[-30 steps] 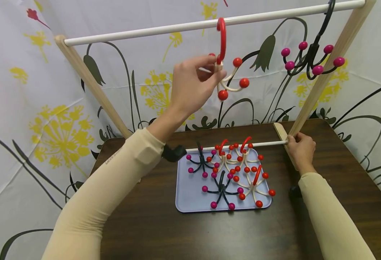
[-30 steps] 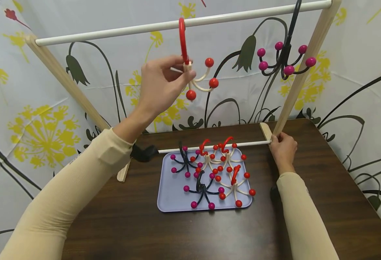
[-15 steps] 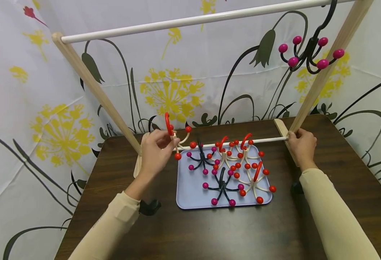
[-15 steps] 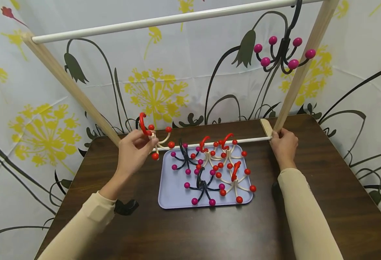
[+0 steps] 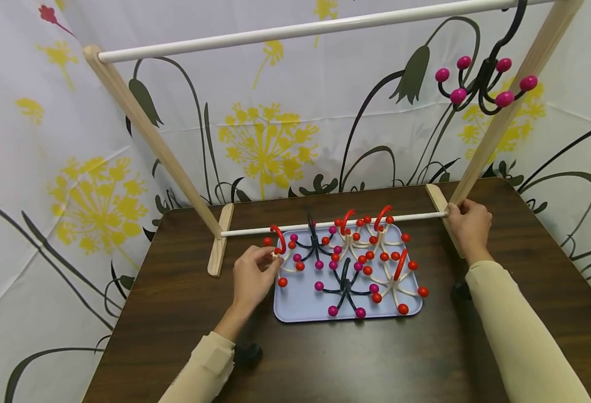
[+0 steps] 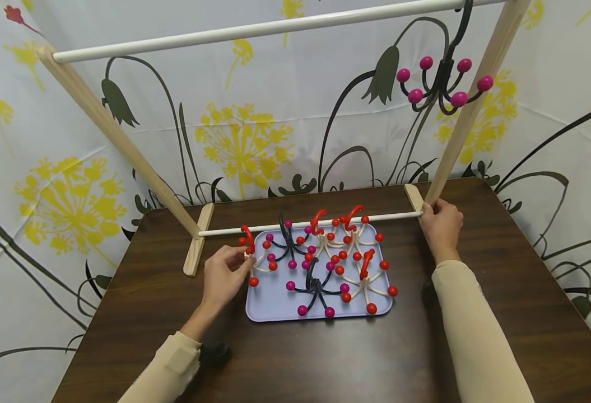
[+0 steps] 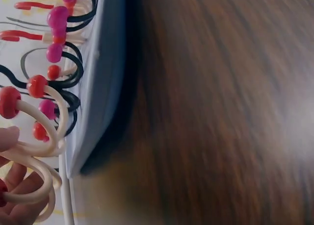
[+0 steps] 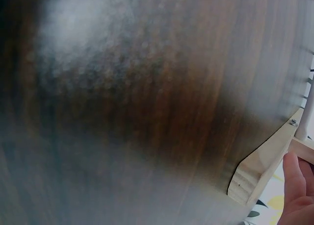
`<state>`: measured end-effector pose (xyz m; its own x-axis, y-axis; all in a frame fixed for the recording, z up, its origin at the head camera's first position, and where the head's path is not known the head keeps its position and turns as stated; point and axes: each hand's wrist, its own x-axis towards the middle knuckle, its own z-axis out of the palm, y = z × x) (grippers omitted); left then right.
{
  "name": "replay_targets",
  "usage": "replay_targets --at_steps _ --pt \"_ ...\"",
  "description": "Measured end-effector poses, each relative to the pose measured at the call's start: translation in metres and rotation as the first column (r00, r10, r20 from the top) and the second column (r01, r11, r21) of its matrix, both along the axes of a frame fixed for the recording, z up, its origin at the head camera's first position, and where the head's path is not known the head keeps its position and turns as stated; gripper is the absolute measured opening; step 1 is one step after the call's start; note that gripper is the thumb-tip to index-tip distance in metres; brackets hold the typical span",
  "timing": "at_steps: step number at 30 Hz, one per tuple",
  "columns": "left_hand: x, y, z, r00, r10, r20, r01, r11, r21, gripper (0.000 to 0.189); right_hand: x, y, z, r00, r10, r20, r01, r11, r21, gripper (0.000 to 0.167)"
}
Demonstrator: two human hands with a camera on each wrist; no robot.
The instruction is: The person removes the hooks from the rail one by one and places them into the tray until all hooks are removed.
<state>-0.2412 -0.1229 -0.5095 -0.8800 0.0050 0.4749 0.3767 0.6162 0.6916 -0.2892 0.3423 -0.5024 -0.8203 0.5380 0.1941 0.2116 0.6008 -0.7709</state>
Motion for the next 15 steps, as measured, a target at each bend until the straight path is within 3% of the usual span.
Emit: replay_targets --at_steps 6,15 --pt "0.001 0.012 0.0 1.0 0.011 0.018 -0.009 0.994 -0.112 0.018 0.0 0.001 0.001 1.0 -0.006 0.011 0.006 1.0 0.001 0.035" --pt "-0.006 0.025 -0.002 0.997 -0.026 0.077 0.035 0.992 -0.122 0.017 0.0 0.0 0.001 1.0 -0.009 0.014 0.009 1.0 0.008 0.036"
